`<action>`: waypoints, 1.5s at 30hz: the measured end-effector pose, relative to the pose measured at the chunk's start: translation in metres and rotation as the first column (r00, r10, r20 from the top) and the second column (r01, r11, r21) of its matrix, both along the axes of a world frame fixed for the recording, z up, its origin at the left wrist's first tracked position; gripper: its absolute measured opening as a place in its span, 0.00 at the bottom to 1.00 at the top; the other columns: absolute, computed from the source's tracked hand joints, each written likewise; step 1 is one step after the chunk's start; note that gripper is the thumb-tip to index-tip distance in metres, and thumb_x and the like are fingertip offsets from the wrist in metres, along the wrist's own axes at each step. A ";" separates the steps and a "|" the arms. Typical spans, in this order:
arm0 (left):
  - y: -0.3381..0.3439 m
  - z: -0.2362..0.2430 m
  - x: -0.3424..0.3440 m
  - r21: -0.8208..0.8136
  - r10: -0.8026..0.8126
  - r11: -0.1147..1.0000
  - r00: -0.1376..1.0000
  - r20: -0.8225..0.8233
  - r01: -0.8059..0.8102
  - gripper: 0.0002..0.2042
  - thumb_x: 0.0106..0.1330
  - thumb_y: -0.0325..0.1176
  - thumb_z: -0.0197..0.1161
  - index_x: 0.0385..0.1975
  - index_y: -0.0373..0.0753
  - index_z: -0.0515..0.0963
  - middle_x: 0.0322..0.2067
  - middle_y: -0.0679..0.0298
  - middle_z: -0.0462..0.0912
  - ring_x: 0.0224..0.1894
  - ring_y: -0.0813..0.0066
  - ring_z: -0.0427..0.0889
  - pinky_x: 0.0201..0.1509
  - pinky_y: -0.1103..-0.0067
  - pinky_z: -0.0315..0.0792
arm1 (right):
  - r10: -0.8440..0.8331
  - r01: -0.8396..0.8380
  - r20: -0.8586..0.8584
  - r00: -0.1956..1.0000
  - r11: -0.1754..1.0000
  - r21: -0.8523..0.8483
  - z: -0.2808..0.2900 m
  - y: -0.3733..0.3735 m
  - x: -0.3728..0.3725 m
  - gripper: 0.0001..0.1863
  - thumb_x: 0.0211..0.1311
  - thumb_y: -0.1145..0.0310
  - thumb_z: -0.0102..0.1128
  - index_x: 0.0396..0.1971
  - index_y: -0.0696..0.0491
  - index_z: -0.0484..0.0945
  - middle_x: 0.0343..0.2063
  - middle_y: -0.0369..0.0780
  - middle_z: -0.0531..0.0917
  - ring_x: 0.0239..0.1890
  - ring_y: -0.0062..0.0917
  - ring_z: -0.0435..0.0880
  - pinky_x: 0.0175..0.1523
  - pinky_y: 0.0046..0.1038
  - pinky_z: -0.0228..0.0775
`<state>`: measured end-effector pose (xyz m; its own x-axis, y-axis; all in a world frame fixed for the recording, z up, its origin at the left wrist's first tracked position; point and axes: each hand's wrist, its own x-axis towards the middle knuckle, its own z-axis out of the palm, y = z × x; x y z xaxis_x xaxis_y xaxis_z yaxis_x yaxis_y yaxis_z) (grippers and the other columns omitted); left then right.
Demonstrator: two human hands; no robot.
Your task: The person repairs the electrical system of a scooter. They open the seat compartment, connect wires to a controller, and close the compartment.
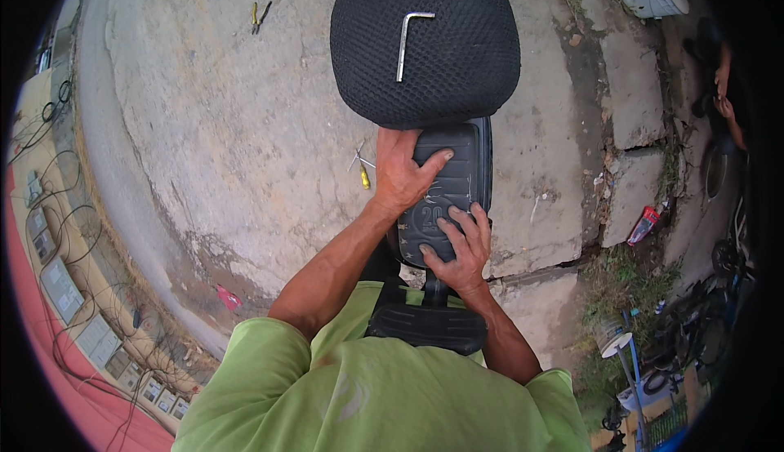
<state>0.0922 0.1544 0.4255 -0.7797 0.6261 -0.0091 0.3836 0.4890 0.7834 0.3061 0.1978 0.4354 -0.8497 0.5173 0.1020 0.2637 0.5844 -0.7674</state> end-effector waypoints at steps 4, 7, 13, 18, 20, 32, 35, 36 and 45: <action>-0.003 -0.005 0.003 0.026 0.022 0.999 1.000 0.004 -0.022 0.26 0.53 0.37 0.79 0.50 0.32 0.81 0.55 0.47 0.77 0.60 0.45 0.72 0.66 0.58 0.66 | 0.011 -0.012 0.023 1.000 1.000 0.025 0.000 -0.001 0.003 0.31 0.41 0.63 0.81 0.50 0.50 0.83 0.60 0.40 0.79 0.69 0.49 0.70 0.69 0.53 0.65; -0.005 -0.002 0.005 0.010 0.022 1.000 1.000 0.004 -0.022 0.26 0.54 0.38 0.78 0.51 0.32 0.80 0.55 0.48 0.77 0.60 0.45 0.73 0.65 0.58 0.66 | 0.029 -0.030 0.027 0.999 0.999 0.035 0.000 -0.003 0.004 0.31 0.41 0.64 0.81 0.51 0.50 0.83 0.60 0.40 0.79 0.70 0.50 0.69 0.70 0.53 0.64; -0.040 0.014 0.003 0.081 0.030 0.996 1.000 0.007 -0.030 0.25 0.62 0.37 0.72 0.57 0.34 0.77 0.58 0.49 0.76 0.62 0.47 0.73 0.67 0.59 0.66 | 0.065 -0.069 0.057 0.996 0.996 0.063 0.015 -0.006 0.002 0.29 0.46 0.64 0.77 0.52 0.51 0.82 0.62 0.43 0.77 0.72 0.53 0.65 0.72 0.54 0.62; -0.168 0.010 0.018 -0.045 0.150 0.988 0.985 0.088 -0.147 0.21 0.67 0.35 0.68 0.58 0.36 0.77 0.59 0.48 0.77 0.64 0.49 0.74 0.67 0.64 0.69 | 0.120 -0.129 0.118 0.986 0.990 0.064 0.030 -0.003 -0.001 0.28 0.48 0.66 0.75 0.53 0.53 0.82 0.63 0.45 0.76 0.72 0.54 0.65 0.74 0.53 0.60; -0.236 -0.010 0.023 -0.169 0.173 0.976 0.963 0.209 -0.139 0.19 0.69 0.37 0.67 0.56 0.35 0.79 0.57 0.50 0.80 0.61 0.53 0.78 0.64 0.65 0.72 | 0.157 -0.168 0.141 0.977 0.984 0.067 0.039 0.003 -0.001 0.27 0.48 0.68 0.74 0.53 0.54 0.82 0.63 0.45 0.76 0.72 0.54 0.65 0.73 0.52 0.62; -0.539 -0.095 0.077 -0.673 0.534 0.739 0.638 0.555 -0.032 0.20 0.67 0.44 0.67 0.47 0.32 0.85 0.42 0.50 0.90 0.46 0.59 0.88 0.54 0.70 0.79 | -0.480 0.563 0.303 0.823 0.615 -0.552 0.036 0.037 0.094 0.16 0.74 0.67 0.61 0.55 0.60 0.82 0.47 0.40 0.88 0.47 0.24 0.87 0.54 0.28 0.77; -0.514 -0.063 0.073 -0.595 0.509 0.802 0.589 0.628 -0.059 0.19 0.66 0.41 0.68 0.48 0.32 0.85 0.39 0.53 0.90 0.40 0.66 0.87 0.48 0.73 0.79 | -0.554 0.693 0.439 0.708 0.425 -0.582 0.045 0.019 0.124 0.17 0.74 0.65 0.62 0.55 0.59 0.82 0.47 0.40 0.88 0.48 0.24 0.86 0.53 0.28 0.77; -0.514 -0.063 0.075 -0.568 0.509 0.819 0.568 0.647 -0.088 0.18 0.66 0.40 0.68 0.48 0.32 0.85 0.39 0.54 0.90 0.38 0.68 0.87 0.46 0.73 0.79 | -0.554 0.684 0.427 0.714 0.422 -0.596 0.040 0.013 0.139 0.17 0.75 0.65 0.61 0.55 0.59 0.82 0.47 0.40 0.88 0.48 0.24 0.86 0.53 0.28 0.77; -0.517 -0.020 0.113 -0.516 0.528 0.838 0.495 0.690 -0.175 0.16 0.67 0.37 0.68 0.48 0.31 0.84 0.39 0.56 0.89 0.36 0.71 0.85 0.41 0.75 0.78 | -0.560 0.663 0.409 0.721 0.383 -0.644 0.046 -0.002 0.194 0.20 0.75 0.58 0.61 0.57 0.57 0.81 0.48 0.41 0.88 0.46 0.26 0.87 0.53 0.29 0.78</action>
<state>0.2048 -0.3630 0.4055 -0.4881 0.1118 -0.8656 -0.5624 0.7181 0.4099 0.5005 0.1962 0.4811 -0.2488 0.7489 -0.6143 0.4205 -0.4878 -0.7650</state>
